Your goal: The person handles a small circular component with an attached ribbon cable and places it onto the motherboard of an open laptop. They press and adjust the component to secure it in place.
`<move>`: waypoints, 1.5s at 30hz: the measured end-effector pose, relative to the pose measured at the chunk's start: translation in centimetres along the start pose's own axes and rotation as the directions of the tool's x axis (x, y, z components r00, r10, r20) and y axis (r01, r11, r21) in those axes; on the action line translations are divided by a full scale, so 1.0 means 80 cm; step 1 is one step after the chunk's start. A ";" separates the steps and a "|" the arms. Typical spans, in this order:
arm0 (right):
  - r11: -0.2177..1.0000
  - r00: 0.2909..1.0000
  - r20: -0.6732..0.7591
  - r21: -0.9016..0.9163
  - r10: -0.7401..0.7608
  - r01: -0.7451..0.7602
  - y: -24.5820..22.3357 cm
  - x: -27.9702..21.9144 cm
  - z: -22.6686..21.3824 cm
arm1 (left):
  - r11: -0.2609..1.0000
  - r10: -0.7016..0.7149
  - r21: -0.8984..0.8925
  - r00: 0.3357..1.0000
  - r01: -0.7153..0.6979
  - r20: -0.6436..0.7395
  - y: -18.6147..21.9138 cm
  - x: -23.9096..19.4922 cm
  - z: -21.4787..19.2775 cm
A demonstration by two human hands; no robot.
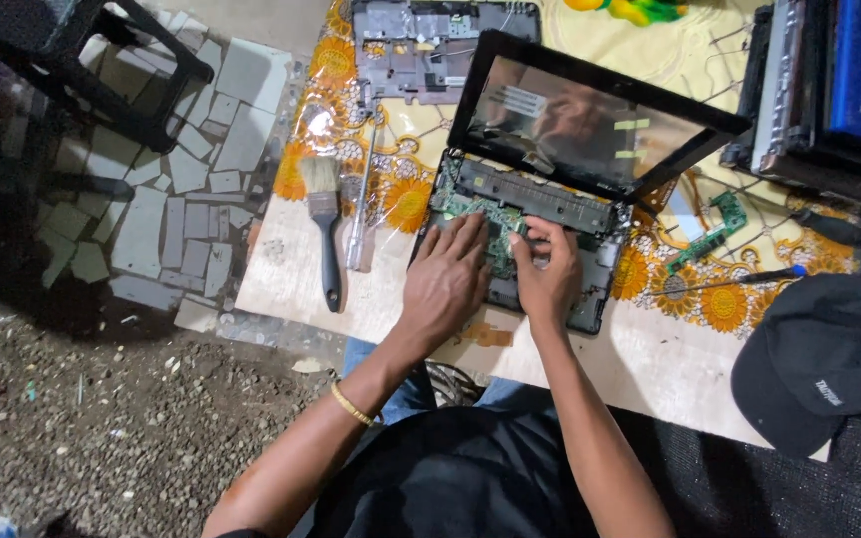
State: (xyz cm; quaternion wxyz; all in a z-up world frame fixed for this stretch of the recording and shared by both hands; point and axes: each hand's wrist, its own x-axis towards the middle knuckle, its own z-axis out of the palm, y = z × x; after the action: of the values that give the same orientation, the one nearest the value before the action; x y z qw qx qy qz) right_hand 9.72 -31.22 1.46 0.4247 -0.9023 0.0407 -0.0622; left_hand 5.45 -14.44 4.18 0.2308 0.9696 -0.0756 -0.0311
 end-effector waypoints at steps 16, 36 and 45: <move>0.991 0.980 0.177 0.111 -0.092 0.072 0.041 0.009 -0.030 | 0.951 0.135 -0.180 0.862 -0.251 -0.489 -0.084 -0.025 0.039; 0.989 0.940 0.333 0.146 -0.070 0.022 0.013 0.002 -0.044 | 0.829 -0.443 -0.559 0.639 0.024 -0.629 -0.075 -0.223 0.027; 0.900 0.969 0.156 0.367 0.191 -0.236 -0.003 -0.015 -0.090 | 0.177 -0.801 -0.608 0.472 0.774 0.367 -0.201 -0.292 0.153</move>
State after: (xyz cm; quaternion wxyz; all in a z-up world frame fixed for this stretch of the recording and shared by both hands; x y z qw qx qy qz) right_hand 7.49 -36.40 6.13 0.5987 -0.7939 0.1018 0.0305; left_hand -16.64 -1.90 -13.45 0.5353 0.6942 0.4558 -0.1541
